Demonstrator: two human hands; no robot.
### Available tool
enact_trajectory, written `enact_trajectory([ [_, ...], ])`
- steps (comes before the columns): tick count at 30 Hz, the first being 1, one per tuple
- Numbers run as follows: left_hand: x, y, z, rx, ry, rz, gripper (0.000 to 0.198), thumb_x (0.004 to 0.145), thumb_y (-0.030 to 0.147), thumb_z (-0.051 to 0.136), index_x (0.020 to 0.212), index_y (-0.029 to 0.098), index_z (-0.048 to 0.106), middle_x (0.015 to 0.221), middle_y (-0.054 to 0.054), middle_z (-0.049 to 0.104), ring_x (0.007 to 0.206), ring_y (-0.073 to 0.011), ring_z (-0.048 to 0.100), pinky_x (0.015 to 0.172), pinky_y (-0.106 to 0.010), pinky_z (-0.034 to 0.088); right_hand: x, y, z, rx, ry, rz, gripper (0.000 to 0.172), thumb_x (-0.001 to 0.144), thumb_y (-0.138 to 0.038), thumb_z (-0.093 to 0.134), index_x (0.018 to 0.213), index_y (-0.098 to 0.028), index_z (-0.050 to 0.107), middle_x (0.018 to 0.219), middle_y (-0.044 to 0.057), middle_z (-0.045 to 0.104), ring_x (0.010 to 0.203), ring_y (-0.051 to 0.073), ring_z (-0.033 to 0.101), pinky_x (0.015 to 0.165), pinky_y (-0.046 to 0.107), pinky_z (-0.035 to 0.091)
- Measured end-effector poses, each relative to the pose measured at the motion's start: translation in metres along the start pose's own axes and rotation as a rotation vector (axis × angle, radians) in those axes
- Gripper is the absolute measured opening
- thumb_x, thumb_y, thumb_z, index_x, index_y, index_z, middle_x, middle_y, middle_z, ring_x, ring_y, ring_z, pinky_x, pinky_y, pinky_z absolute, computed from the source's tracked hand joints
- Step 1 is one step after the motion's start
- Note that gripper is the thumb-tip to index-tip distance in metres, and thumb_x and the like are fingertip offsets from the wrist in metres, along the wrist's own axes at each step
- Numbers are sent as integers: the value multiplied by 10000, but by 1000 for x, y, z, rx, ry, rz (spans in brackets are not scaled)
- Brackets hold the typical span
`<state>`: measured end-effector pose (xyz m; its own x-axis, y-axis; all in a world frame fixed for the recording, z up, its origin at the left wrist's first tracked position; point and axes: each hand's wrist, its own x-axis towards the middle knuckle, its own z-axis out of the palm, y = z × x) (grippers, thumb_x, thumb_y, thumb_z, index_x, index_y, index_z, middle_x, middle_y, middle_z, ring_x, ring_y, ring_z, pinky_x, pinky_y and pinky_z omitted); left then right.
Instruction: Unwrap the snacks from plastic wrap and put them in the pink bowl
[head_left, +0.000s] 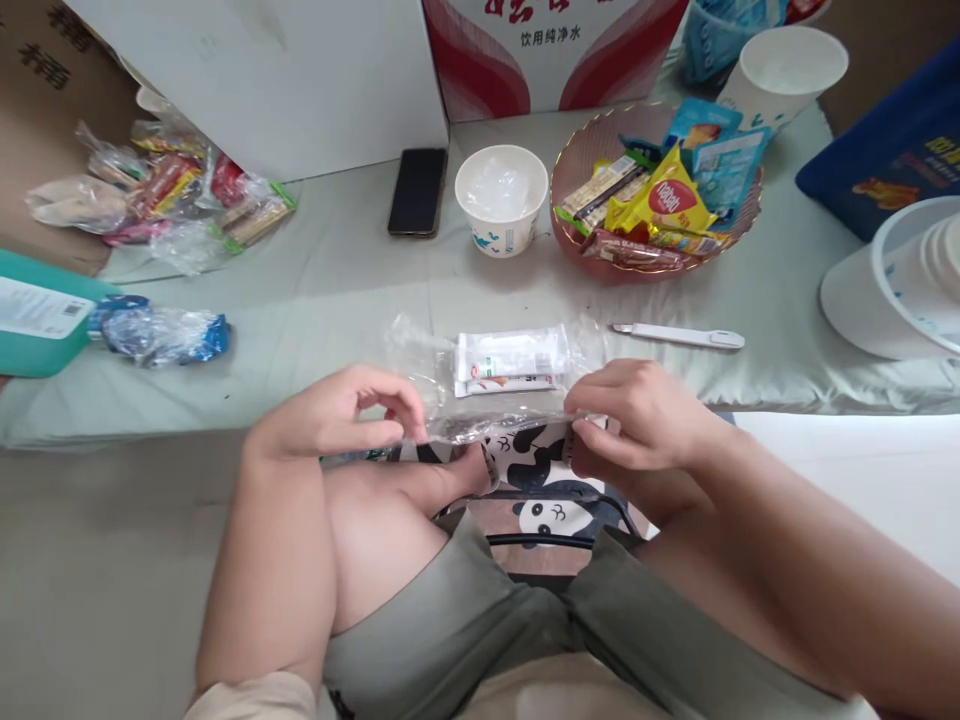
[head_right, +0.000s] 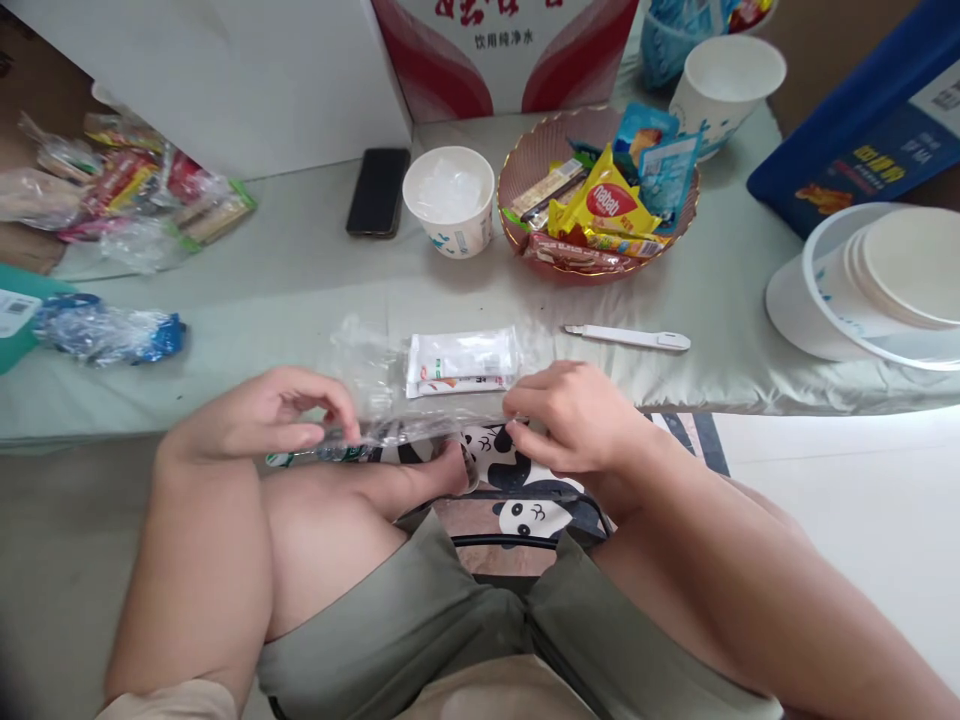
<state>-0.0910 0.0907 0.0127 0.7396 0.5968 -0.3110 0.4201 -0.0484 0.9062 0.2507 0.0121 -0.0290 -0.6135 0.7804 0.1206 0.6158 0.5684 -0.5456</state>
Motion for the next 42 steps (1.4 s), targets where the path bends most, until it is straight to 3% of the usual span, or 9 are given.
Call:
enact_trajectory([
  [3, 11, -6, 4, 76, -33, -132, 166, 854, 401, 678, 865, 272, 782, 814, -47, 805, 676, -197, 745, 644, -315, 618, 4, -1, 3, -29, -57, 168, 384, 1003, -396, 403, 797, -231, 682, 679, 36, 657, 568, 158, 488, 581, 339, 299],
  [5, 23, -10, 12, 290, 169, -86, 180, 862, 370, 667, 939, 270, 797, 855, -34, 795, 713, -190, 727, 702, -328, 619, 7, -3, 7, -126, 16, 242, 375, 1008, -369, 400, 889, -226, 726, 795, 69, 725, 653, 181, 589, 590, 334, 348],
  [9, 45, -16, 29, 709, 592, 28, 472, 800, 250, 763, 1269, 284, 731, 1397, -102, 641, 1306, -316, 594, 1144, -522, 474, 15, -3, 14, -251, 197, 240, 364, 1009, -280, 429, 1206, -180, 719, 1166, 139, 769, 977, 255, 727, 764, 374, 546],
  [11, 55, -20, 31, 778, 703, 23, 616, 764, 225, 810, 1359, 302, 672, 1521, -120, 535, 1422, -372, 485, 1192, -582, 405, 19, -2, 17, -266, 273, 233, 382, 997, -247, 461, 1302, -152, 670, 1341, 177, 710, 1152, 296, 707, 905, 437, 583],
  [19, 63, -25, 22, 847, 931, 35, 375, 757, 27, 614, 1020, 269, 724, 1237, -110, 681, 1214, -367, 618, 1022, -573, 491, 47, -14, 29, -335, 88, 97, 420, 945, -233, 585, 1358, -170, 617, 1434, 160, 655, 1369, 340, 579, 1105, 502, 494],
  [23, 50, 6, 47, 836, 659, 153, 207, 825, 57, 519, 828, 233, 627, 871, -49, 679, 897, -257, 674, 814, -420, 549, 61, -20, 29, -371, -59, 217, 544, 903, -189, 571, 1445, -214, 540, 1498, 120, 611, 1317, 338, 605, 1035, 479, 492],
  [29, 43, 1, 54, 767, 245, -156, 557, 822, 76, 541, 1373, 137, 490, 1417, -169, 585, 1297, -315, 609, 1033, -438, 543, 73, -21, 13, -377, -222, 285, 473, 912, -248, 528, 1383, -238, 566, 1427, 100, 647, 1224, 316, 634, 892, 401, 452],
  [34, 47, -7, 48, 767, 216, -235, 864, 790, 31, 550, 1593, 111, 241, 1643, -215, 393, 1504, -336, 450, 1209, -454, 441, 80, -27, 2, -374, -250, 387, 369, 957, -305, 431, 1259, -229, 628, 1239, 83, 736, 928, 261, 703, 652, 340, 341],
  [42, 53, 3, 50, 766, 342, -406, 713, 879, 112, 496, 1570, 116, 317, 1393, -221, 665, 1216, -378, 696, 1000, -503, 582, 81, -28, -1, -489, -178, 559, 418, 1069, -429, 277, 1236, -242, 611, 1086, 102, 776, 839, 283, 720, 581, 328, 238],
])
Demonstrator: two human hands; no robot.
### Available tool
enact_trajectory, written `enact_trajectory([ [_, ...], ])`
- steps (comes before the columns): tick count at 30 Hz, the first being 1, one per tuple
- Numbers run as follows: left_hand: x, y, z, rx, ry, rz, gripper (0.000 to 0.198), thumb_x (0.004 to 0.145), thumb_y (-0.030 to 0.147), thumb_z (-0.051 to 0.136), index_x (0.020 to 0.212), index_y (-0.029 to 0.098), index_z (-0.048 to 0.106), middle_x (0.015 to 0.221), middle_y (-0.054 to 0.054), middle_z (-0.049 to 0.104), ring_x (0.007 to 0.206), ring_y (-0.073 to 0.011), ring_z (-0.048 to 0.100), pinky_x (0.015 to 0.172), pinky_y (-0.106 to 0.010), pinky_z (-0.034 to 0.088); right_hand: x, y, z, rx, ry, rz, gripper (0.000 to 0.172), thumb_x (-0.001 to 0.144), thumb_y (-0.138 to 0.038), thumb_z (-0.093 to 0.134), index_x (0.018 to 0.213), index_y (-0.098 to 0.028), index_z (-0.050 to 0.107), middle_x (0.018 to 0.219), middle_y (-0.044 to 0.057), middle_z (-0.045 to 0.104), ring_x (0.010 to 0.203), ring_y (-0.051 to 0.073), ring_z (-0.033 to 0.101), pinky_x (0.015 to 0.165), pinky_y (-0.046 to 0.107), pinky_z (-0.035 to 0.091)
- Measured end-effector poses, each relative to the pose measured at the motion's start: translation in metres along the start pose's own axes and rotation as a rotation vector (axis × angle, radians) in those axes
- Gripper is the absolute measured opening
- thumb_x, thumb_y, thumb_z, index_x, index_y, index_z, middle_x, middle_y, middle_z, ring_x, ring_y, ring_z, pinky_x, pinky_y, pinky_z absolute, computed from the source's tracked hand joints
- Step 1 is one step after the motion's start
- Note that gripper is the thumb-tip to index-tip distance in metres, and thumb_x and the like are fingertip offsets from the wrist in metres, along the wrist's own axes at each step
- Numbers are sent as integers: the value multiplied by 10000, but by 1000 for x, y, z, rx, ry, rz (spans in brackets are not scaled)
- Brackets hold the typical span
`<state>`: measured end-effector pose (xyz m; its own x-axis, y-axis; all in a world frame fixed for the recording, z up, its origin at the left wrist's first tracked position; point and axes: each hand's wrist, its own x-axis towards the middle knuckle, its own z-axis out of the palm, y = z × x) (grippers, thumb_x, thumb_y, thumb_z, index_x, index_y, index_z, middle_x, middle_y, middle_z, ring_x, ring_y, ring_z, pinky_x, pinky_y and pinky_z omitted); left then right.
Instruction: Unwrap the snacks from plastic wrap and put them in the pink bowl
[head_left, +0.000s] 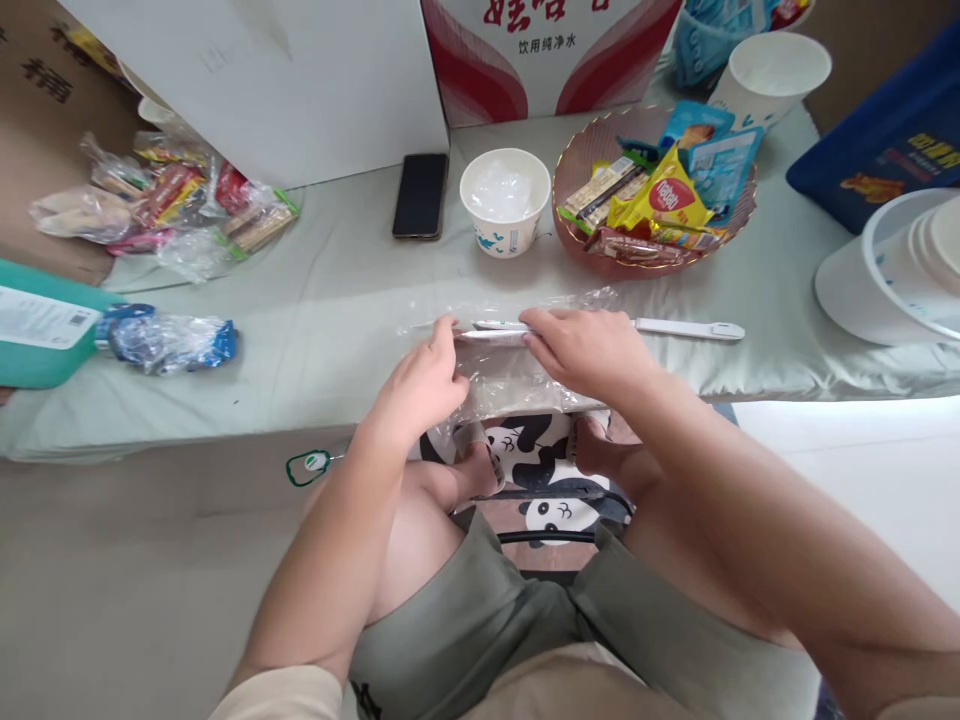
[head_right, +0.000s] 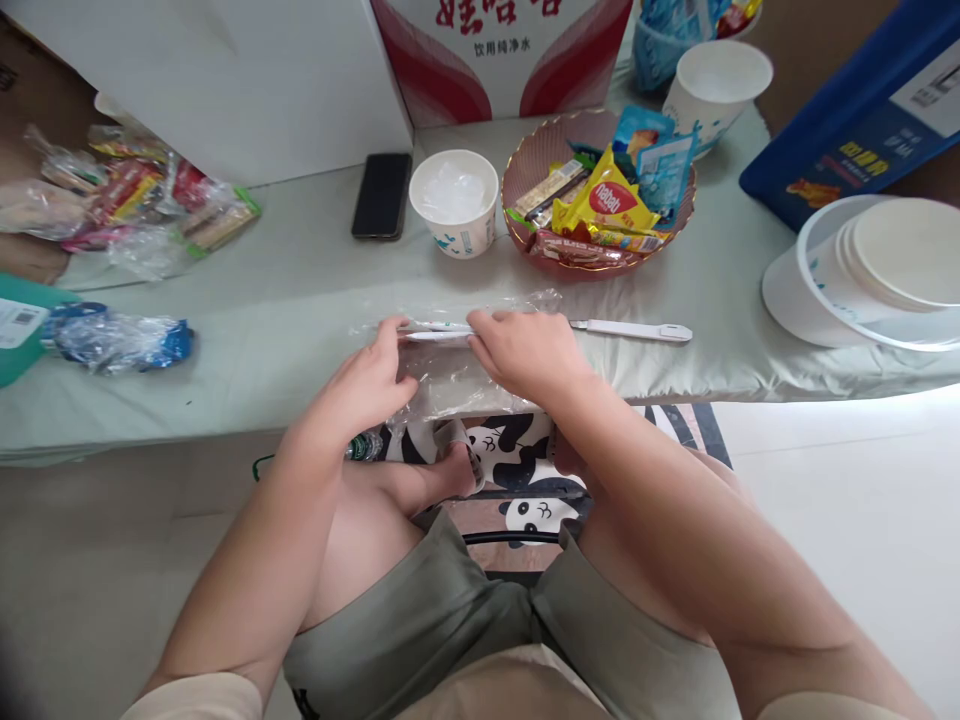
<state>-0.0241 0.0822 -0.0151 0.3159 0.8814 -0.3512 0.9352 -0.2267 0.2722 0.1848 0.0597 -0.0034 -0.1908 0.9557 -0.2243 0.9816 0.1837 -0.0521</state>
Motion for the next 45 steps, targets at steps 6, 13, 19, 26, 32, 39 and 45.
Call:
enact_trajectory([
  [6, 3, -8, -2, 95, -109, 41, 917, 780, -34, 490, 1650, 106, 236, 1686, -188, 371, 1539, -330, 426, 1255, -450, 416, 0, 14, 4, 36, -34, -36, 367, 969, -274, 470, 1317, -254, 585, 1168, 89, 758, 901, 285, 721, 578, 328, 240],
  [13, 5, -15, -6, 180, -261, 4, 1025, 734, -55, 455, 1687, 98, 109, 1770, -122, 43, 1646, -283, 81, 1350, -495, 195, 3, 32, 8, 285, -76, -66, 369, 1000, -426, 459, 1256, -302, 694, 1236, 63, 758, 1050, 283, 673, 647, 316, 313],
  [19, 0, -12, -27, -1, 144, 73, 701, 762, -24, 418, 1415, 150, 605, 1596, -110, 528, 1517, -277, 464, 1290, -483, 351, -8, 62, 9, 596, 117, -120, 339, 975, -415, 463, 979, -198, 723, 832, 46, 722, 755, 190, 595, 683, 292, 376],
  [26, 14, 48, 18, -91, 152, 467, 378, 928, 191, 574, 1289, 161, 682, 1487, -126, 619, 1407, -297, 562, 1221, -468, 431, -33, 89, 14, 924, 399, -110, 533, 939, -687, 514, 901, -189, 701, 773, 35, 651, 703, 181, 578, 651, 309, 462],
  [32, 36, 58, 50, 36, 94, 407, 529, 998, 397, 568, 1510, 265, 539, 1706, -67, 369, 1616, -335, 261, 1314, -599, 213, -35, 89, 2, 745, 910, 61, 539, 974, -712, 416, 823, -234, 612, 794, 45, 600, 805, 225, 623, 749, 389, 515],
  [39, 59, 66, 41, 48, 141, 370, 559, 978, 380, 595, 1523, 270, 539, 1693, -79, 391, 1601, -346, 297, 1302, -608, 246, 6, 117, -24, 417, 1255, 280, 520, 1026, -628, 391, 892, -197, 648, 867, 80, 530, 970, 275, 578, 916, 478, 483],
  [45, 63, 61, 39, 89, 134, 409, 534, 1037, 433, 491, 1547, 274, 520, 1698, -93, 377, 1600, -365, 293, 1286, -631, 259, 41, 137, -29, 392, 1025, 515, 332, 991, -360, 455, 1066, -163, 712, 1012, 159, 632, 1049, 300, 584, 982, 482, 469],
])
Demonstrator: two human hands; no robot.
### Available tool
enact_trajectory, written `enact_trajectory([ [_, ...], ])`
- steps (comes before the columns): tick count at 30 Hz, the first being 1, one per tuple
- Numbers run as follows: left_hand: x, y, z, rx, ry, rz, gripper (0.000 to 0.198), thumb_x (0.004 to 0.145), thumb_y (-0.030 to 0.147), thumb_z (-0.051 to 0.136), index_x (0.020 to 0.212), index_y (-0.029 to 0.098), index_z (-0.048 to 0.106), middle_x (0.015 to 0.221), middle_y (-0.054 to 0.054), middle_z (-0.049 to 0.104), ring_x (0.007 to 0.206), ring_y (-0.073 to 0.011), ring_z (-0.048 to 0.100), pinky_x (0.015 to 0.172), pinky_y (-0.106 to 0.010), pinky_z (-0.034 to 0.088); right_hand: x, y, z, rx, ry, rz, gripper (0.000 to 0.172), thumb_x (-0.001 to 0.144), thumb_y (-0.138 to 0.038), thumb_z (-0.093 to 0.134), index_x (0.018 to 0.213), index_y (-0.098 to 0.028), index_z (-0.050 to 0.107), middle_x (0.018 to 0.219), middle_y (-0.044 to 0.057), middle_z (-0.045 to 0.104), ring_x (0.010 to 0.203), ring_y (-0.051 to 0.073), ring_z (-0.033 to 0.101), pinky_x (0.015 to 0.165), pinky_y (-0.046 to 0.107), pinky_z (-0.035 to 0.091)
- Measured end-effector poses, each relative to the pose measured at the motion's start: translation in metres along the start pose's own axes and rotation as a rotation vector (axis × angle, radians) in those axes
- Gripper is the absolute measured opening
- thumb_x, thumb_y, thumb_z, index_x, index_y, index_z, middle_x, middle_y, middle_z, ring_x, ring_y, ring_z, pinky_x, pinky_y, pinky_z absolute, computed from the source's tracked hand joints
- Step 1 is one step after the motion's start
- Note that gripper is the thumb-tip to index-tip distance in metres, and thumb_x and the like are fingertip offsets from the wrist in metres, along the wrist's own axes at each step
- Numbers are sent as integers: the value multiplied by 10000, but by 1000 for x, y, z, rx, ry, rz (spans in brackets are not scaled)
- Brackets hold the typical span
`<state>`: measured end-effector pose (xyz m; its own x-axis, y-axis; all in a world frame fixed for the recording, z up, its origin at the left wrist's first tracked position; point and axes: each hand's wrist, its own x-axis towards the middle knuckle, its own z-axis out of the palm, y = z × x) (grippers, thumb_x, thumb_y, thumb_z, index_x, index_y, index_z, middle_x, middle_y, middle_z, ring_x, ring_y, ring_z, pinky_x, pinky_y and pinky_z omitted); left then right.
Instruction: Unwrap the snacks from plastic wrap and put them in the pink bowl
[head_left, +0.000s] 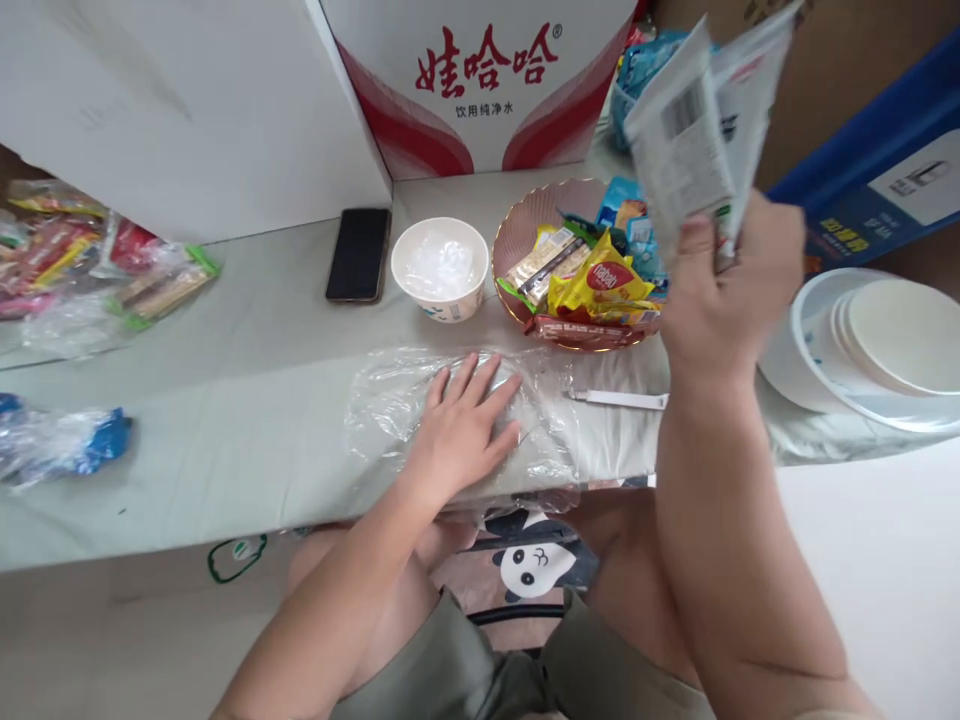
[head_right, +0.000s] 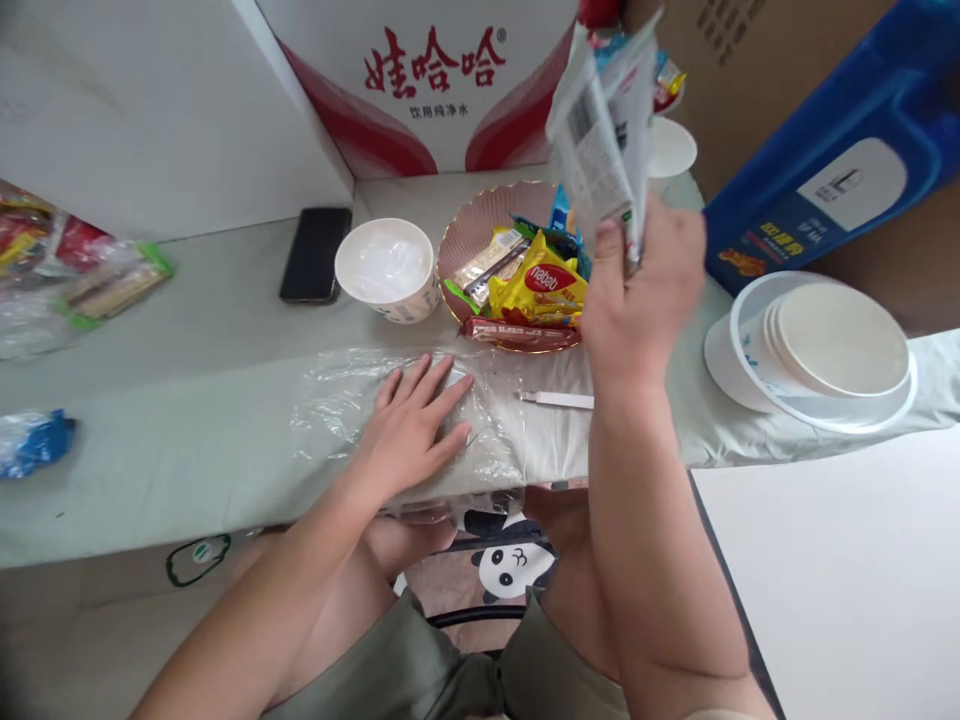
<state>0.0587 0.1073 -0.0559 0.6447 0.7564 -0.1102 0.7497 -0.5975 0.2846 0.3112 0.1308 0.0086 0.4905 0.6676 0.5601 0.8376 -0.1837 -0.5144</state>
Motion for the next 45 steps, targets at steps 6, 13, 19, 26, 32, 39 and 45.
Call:
enact_trajectory([
  [6, 0, -2, 2, 23, -15, 2, 540, 1053, 453, 446, 1556, 268, 513, 1700, -101, 364, 1602, -376, 284, 1273, -657, 266, -8, 4, 23, -59, -267, 37, 453, 909, -286, 453, 1331, -230, 609, 1283, 149, 669, 1187, 338, 631, 973, 538, 502],
  [13, 0, -1, 1, 8, -8, 16, 544, 1048, 450, 451, 1553, 258, 520, 1689, -105, 386, 1591, -385, 307, 1272, -658, 273, -13, 2, 5, -126, -263, 121, 439, 868, -226, 425, 1256, -236, 630, 1324, 148, 687, 1298, 363, 611, 1068, 610, 469],
  [19, -3, 1, 3, -46, 14, 3, 532, 1032, 416, 502, 1540, 257, 527, 1695, -98, 381, 1601, -360, 293, 1291, -631, 246, -37, -22, -17, -25, -34, -78, 425, 854, -187, 431, 1218, -246, 642, 1218, 159, 689, 1244, 361, 635, 1071, 594, 481],
  [26, 6, -19, -2, -270, 111, -12, 518, 1013, 372, 554, 1521, 271, 538, 1685, -75, 409, 1596, -326, 312, 1290, -574, 274, -87, -26, -33, 170, -354, -129, 138, 892, -312, 527, 905, -288, 663, 732, 35, 682, 668, 241, 677, 705, 436, 573],
  [32, 4, -32, 4, -421, 208, 54, 489, 1070, 418, 427, 1513, 242, 535, 1664, -88, 444, 1591, -303, 326, 1294, -561, 269, -129, -6, -38, 181, -720, 211, 326, 907, -363, 533, 1202, -241, 599, 1037, 77, 770, 714, 208, 729, 675, 383, 582],
  [39, -2, -48, 6, -462, 372, 80, 534, 1082, 544, 270, 1426, 271, 574, 1569, -66, 551, 1529, -252, 430, 1253, -487, 349, -154, -19, -23, 8, -792, -28, 415, 892, -312, 556, 1280, -243, 687, 1136, 84, 749, 663, 171, 613, 759, 387, 523],
  [45, -54, 0, -7, -280, 419, 194, 302, 978, 444, 504, 896, 215, 681, 1006, -90, 707, 1018, -254, 653, 956, -436, 530, -148, -18, -13, -71, -803, -35, 349, 911, -311, 499, 1113, -230, 771, 1082, 94, 751, 871, 251, 677, 752, 368, 479],
])
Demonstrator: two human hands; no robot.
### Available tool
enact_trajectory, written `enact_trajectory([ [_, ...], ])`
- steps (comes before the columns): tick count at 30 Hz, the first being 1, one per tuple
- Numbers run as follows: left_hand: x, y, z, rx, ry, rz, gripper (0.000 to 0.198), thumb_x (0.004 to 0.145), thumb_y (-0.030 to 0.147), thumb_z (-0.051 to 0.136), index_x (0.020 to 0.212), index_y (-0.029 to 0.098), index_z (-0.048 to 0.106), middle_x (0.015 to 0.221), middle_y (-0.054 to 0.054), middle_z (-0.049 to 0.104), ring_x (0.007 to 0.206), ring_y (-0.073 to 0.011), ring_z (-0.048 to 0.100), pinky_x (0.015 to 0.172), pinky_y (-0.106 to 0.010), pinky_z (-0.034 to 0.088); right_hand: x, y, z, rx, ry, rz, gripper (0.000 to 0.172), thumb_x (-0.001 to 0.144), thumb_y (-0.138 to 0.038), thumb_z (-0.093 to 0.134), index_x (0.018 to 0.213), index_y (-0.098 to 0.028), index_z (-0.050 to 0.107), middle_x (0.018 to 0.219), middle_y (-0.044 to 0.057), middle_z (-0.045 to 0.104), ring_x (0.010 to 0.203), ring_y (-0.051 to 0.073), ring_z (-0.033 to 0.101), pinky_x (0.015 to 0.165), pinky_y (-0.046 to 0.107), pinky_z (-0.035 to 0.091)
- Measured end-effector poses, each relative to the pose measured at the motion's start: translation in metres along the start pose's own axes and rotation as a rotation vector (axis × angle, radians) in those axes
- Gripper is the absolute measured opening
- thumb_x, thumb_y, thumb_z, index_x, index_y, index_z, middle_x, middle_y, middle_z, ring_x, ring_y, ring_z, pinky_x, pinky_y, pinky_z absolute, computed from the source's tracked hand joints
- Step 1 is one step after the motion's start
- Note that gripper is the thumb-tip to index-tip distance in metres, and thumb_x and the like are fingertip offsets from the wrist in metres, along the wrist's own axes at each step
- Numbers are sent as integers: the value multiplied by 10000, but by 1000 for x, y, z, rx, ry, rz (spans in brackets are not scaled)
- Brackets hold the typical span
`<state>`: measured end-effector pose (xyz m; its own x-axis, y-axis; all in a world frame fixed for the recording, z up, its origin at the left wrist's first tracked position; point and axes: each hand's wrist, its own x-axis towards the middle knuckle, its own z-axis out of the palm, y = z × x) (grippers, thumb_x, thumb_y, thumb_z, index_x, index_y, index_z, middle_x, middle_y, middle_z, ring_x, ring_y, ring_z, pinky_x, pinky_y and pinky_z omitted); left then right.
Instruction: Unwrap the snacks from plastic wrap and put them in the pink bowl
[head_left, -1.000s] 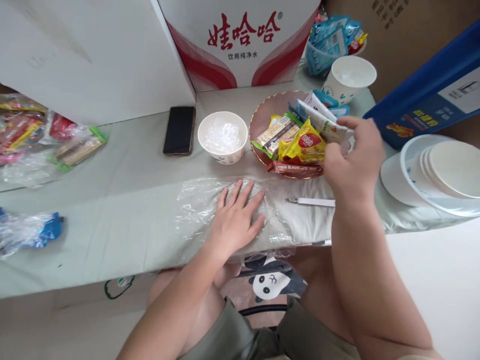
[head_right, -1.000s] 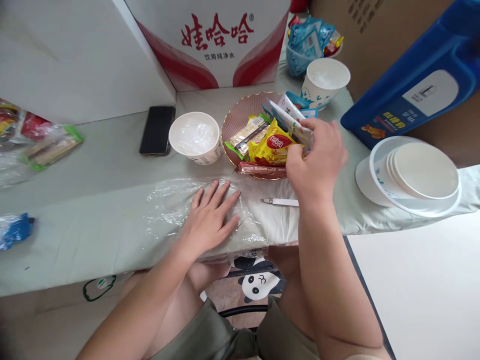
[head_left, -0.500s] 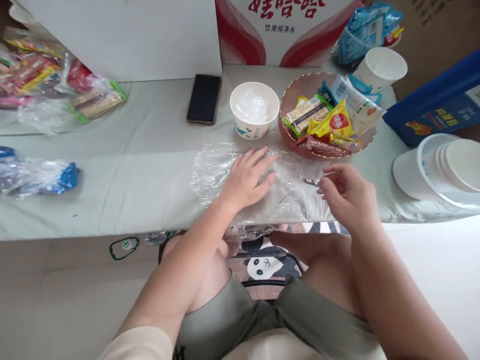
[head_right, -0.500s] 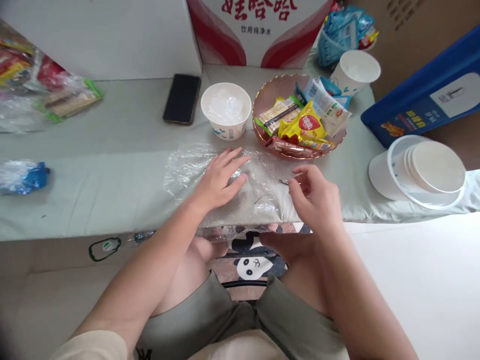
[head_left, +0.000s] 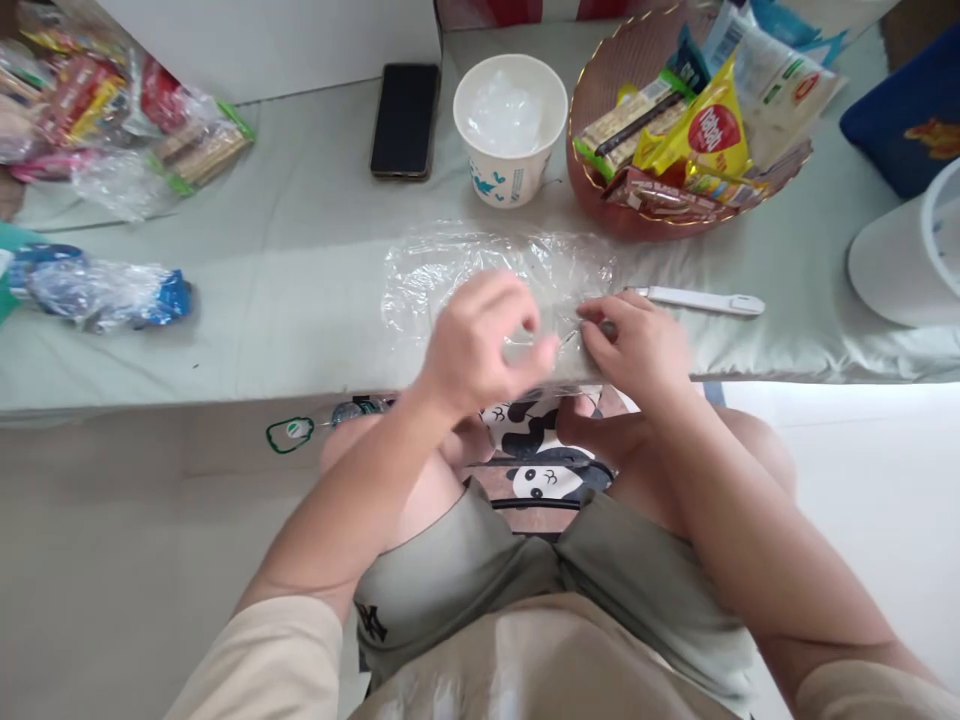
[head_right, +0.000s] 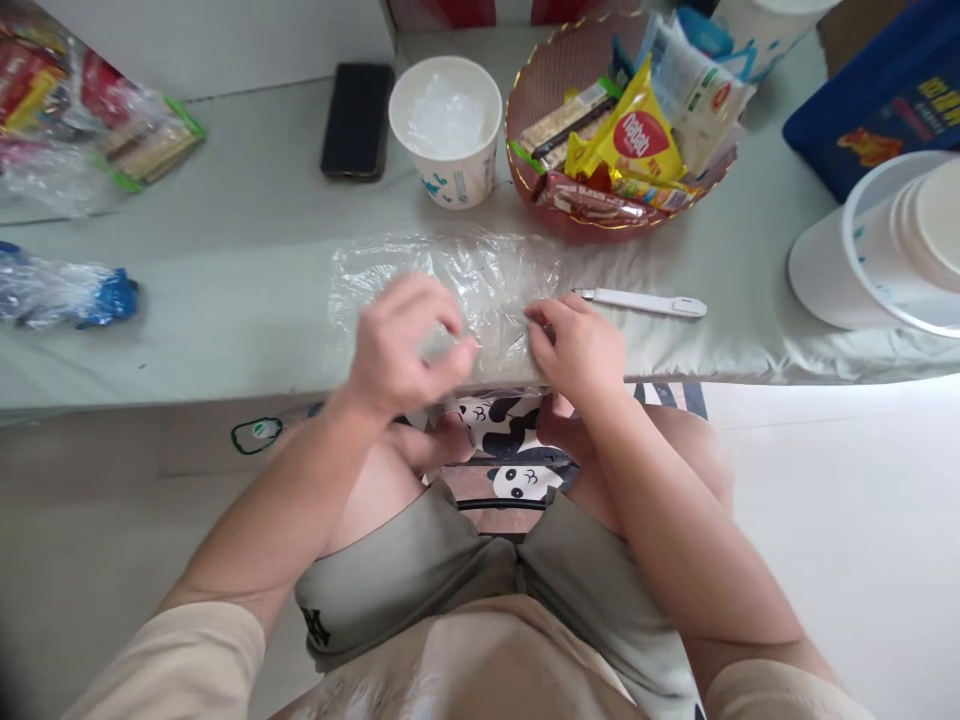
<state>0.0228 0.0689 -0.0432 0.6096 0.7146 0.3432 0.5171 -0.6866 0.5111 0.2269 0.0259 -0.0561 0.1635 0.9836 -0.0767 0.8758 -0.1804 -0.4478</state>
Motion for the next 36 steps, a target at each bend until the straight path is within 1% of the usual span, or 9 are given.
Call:
enact_trajectory([
  [4, -30, 45, 30, 246, -287, 1, 294, 921, 397, 669, 1157, 222, 682, 1335, -154, 643, 1231, -349, 575, 968, -518, 488, 0, -2, -1, 14, -7, 10, 366, 920, -307, 481, 1121, -223, 776, 1088, 104, 755, 958, 280, 681, 764, 369, 472],
  [8, -38, 47, 55, 410, -320, -112, 391, 1010, 135, 441, 1300, 295, 648, 1484, -120, 575, 1405, -317, 482, 1036, -508, 455, -1, -2, -2, 15, -21, 52, 376, 934, -292, 471, 1155, -227, 768, 1141, 108, 748, 1023, 293, 671, 796, 383, 476],
  [12, -35, 30, 60, 351, -213, 44, 260, 966, 155, 504, 1076, 202, 734, 1252, -136, 703, 1190, -313, 622, 919, -464, 505, -1, 3, 2, 43, -1, 36, 361, 935, -268, 470, 1135, -226, 767, 1140, 113, 750, 1006, 298, 668, 796, 395, 481],
  [19, -54, 39, 44, 263, 266, 236, 187, 854, 78, 582, 930, 189, 712, 952, -54, 771, 913, -223, 710, 789, -363, 529, 4, 12, 9, 120, 56, 9, 282, 900, -210, 541, 1052, -230, 777, 1072, 108, 762, 973, 300, 672, 814, 422, 482],
  [24, -78, 47, 37, 186, 364, 257, 84, 839, 134, 622, 845, 214, 645, 805, -22, 710, 732, -170, 666, 668, -309, 511, 6, 17, 14, 131, 99, -13, 263, 881, -209, 550, 1008, -244, 778, 1023, 98, 747, 929, 289, 661, 811, 431, 488],
  [26, -82, 43, 41, 294, 284, 143, 166, 856, 232, 685, 1022, 233, 697, 1037, -73, 754, 1021, -258, 715, 904, -402, 546, 7, 20, 18, 159, 140, -32, 267, 870, -198, 553, 1027, -250, 762, 1023, 89, 732, 911, 270, 655, 817, 424, 500],
  [29, -76, 32, 49, 356, 18, -85, 495, 844, 364, 758, 1321, 264, 667, 1470, -127, 622, 1424, -377, 519, 1207, -568, 361, 4, 26, 21, 247, 242, -68, 319, 874, -201, 565, 1156, -261, 702, 1133, 88, 698, 905, 230, 651, 825, 403, 522],
  [32, -60, 24, 50, 273, -95, -232, 554, 902, 499, 671, 1399, 255, 643, 1592, -109, 527, 1519, -408, 401, 1262, -628, 265, -13, 30, 13, 412, 336, -75, 279, 912, -235, 564, 1177, -267, 644, 1143, 72, 667, 830, 178, 629, 785, 371, 529],
  [36, -44, 22, 45, 209, -112, -335, 479, 1034, 427, 424, 1440, 283, 631, 1624, -63, 503, 1560, -393, 349, 1270, -665, 227, -59, 25, 0, 532, 298, 97, 37, 893, -231, 599, 857, -237, 591, 748, -6, 597, 688, 152, 560, 712, 349, 488],
])
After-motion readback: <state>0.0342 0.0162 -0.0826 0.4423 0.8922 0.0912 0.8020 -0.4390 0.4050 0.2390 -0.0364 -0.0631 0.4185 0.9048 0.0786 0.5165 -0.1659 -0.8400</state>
